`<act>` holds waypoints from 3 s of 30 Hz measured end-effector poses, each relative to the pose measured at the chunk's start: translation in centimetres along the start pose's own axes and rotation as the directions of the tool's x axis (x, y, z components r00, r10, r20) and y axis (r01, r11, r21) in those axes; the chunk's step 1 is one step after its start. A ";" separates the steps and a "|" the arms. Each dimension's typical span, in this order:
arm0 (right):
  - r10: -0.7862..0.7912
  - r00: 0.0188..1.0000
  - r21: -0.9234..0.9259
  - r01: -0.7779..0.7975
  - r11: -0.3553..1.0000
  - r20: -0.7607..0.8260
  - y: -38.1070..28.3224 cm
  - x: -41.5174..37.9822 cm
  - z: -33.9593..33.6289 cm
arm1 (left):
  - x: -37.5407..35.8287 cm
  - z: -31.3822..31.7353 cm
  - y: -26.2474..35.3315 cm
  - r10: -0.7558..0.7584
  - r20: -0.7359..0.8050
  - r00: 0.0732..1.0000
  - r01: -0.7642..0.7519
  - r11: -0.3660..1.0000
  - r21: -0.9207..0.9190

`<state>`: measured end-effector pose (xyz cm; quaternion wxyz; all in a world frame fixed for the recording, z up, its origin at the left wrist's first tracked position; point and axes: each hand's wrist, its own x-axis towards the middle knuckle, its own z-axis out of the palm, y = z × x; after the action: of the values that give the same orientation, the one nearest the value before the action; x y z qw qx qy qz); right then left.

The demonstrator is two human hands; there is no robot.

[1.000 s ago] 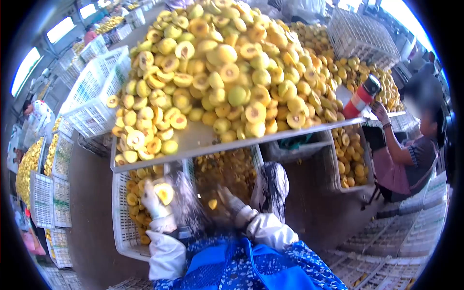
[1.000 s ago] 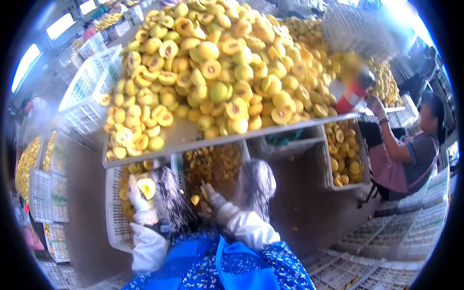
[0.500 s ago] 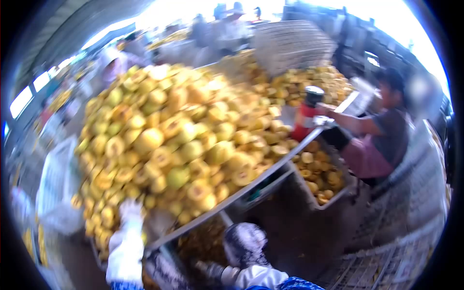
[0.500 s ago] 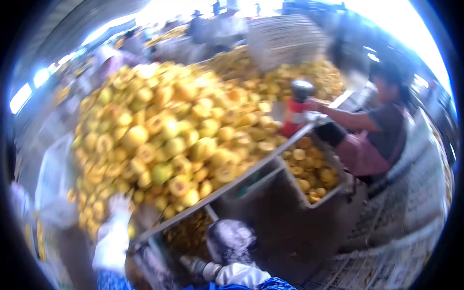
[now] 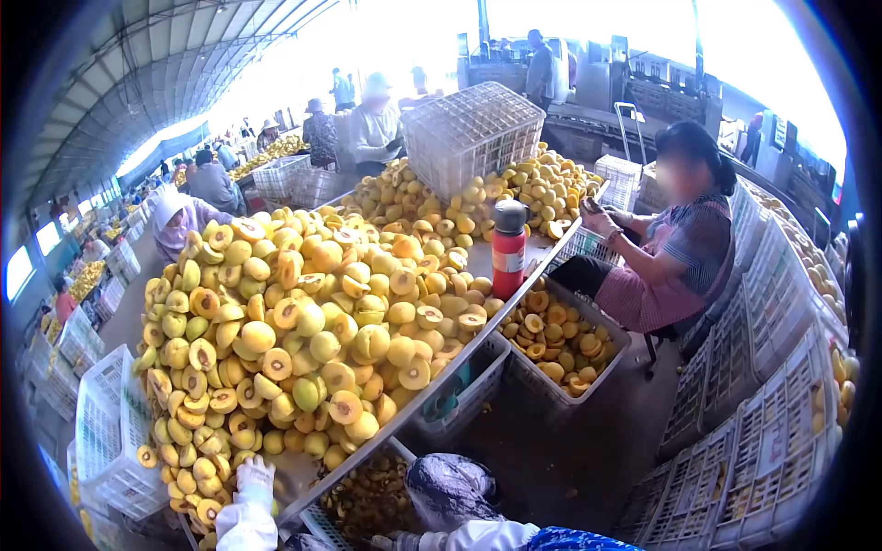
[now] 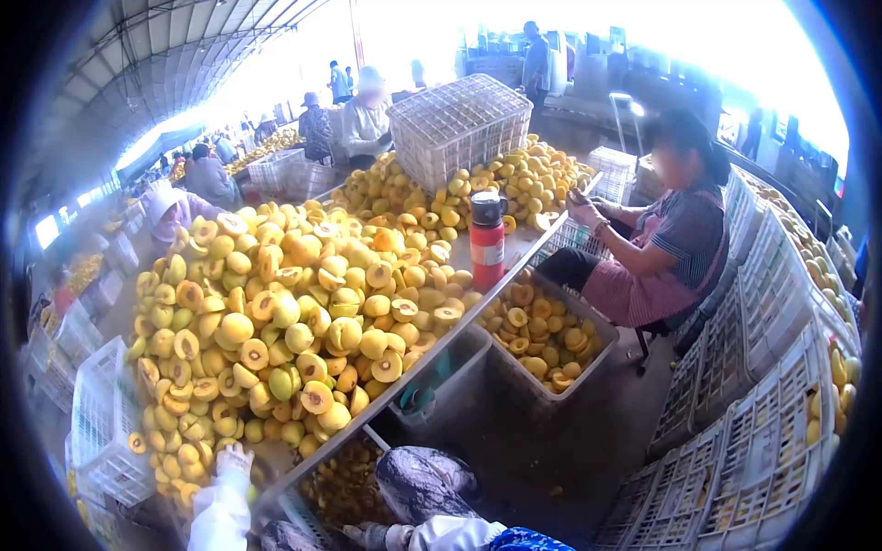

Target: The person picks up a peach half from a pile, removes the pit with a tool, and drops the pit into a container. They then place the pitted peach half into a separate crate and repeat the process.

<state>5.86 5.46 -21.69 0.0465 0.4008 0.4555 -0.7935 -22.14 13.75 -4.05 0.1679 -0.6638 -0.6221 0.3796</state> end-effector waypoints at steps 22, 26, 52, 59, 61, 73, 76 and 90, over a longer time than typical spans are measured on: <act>-0.873 0.463 -0.699 0.574 0.425 -0.151 -11.5 -14.5 1.7 | -11.5 -10.4 12.1 -0.406 0.198 0.892 -0.379 -0.911 -0.162; -0.831 0.519 -0.608 0.599 0.521 -0.201 -11.9 -13.2 1.9 | -11.4 -10.4 13.4 -0.354 0.223 0.908 -0.334 -0.935 -0.123; -0.520 0.847 0.140 0.504 0.852 0.113 -8.0 -11.0 -0.4 | -9.8 -9.8 15.0 -0.292 0.008 0.956 -0.263 -0.870 -0.416; -0.569 0.808 0.129 0.555 0.822 0.152 -7.4 -10.4 0.0 | -11.0 -11.6 14.5 -0.309 0.063 0.949 -0.282 -0.921 -0.269; -0.545 0.801 0.094 0.540 0.836 0.246 -6.9 -11.3 -0.1 | -11.3 -12.5 13.5 -0.369 0.018 0.929 -0.295 -0.771 -0.565; -0.332 0.941 0.632 0.218 0.744 0.066 -8.0 -12.7 2.0 | -13.3 -13.8 13.1 -0.299 0.539 0.787 -0.312 -0.948 -0.070; -0.048 0.996 0.545 -0.001 0.838 0.076 -2.9 -8.0 -0.1 | -14.5 -4.6 12.0 -0.932 0.121 0.341 -0.053 -0.148 -0.988; -0.102 0.990 0.541 0.031 0.841 0.102 -4.0 -6.9 -1.1 | 2.5 -1.6 2.2 -0.119 0.160 0.980 0.199 0.647 -0.736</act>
<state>9.44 6.62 -14.55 -0.0665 0.3306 0.2248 -0.9142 -19.65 16.18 -5.27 -0.1176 -0.5974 -0.7861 0.1059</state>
